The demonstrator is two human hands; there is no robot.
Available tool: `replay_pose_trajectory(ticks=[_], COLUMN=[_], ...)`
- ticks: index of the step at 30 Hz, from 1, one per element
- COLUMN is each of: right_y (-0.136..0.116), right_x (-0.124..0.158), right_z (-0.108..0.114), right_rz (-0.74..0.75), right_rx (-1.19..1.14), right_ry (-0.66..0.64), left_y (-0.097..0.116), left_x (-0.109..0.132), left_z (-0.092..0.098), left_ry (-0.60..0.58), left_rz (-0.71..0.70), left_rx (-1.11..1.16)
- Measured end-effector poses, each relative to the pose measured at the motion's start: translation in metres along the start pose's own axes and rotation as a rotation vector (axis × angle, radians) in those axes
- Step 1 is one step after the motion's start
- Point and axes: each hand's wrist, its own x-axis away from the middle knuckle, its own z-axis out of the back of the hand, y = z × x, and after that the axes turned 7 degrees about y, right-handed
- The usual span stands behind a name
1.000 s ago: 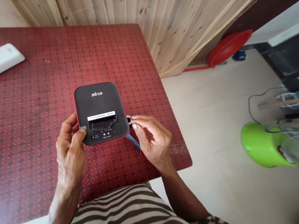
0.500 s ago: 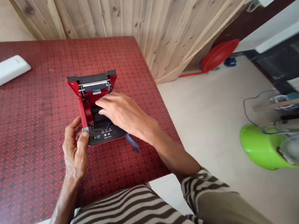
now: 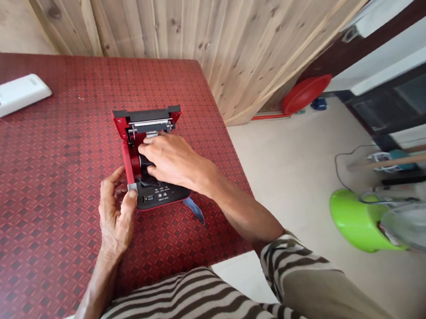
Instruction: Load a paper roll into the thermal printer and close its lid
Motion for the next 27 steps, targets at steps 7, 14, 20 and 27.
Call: replay_pose_trajectory(ticks=[7, 14, 20, 27], right_y=[0.008, 0.080, 0.088, 0.076], right_x=[0.042, 0.076, 0.059, 0.060], right_z=[0.024, -0.019, -0.090, -0.106], right_rz=[-0.018, -0.394, -0.544, -0.504], right_rx=[-0.318, -0.955, -0.999, -0.978], right_ry=[0.210, 0.646, 0.642, 0.508], left_y=[-0.001, -0.006, -0.005, -0.008], left_x=[0.000, -0.003, -0.004, -0.004], left_z=[0.000, 0.000, 0.001, 0.003], left_ry=[-0.011, 0.023, 0.037, 0.029], left_rz=[0.002, -0.060, -0.076, -0.099], left_rx=[0.004, -0.059, -0.076, -0.086])
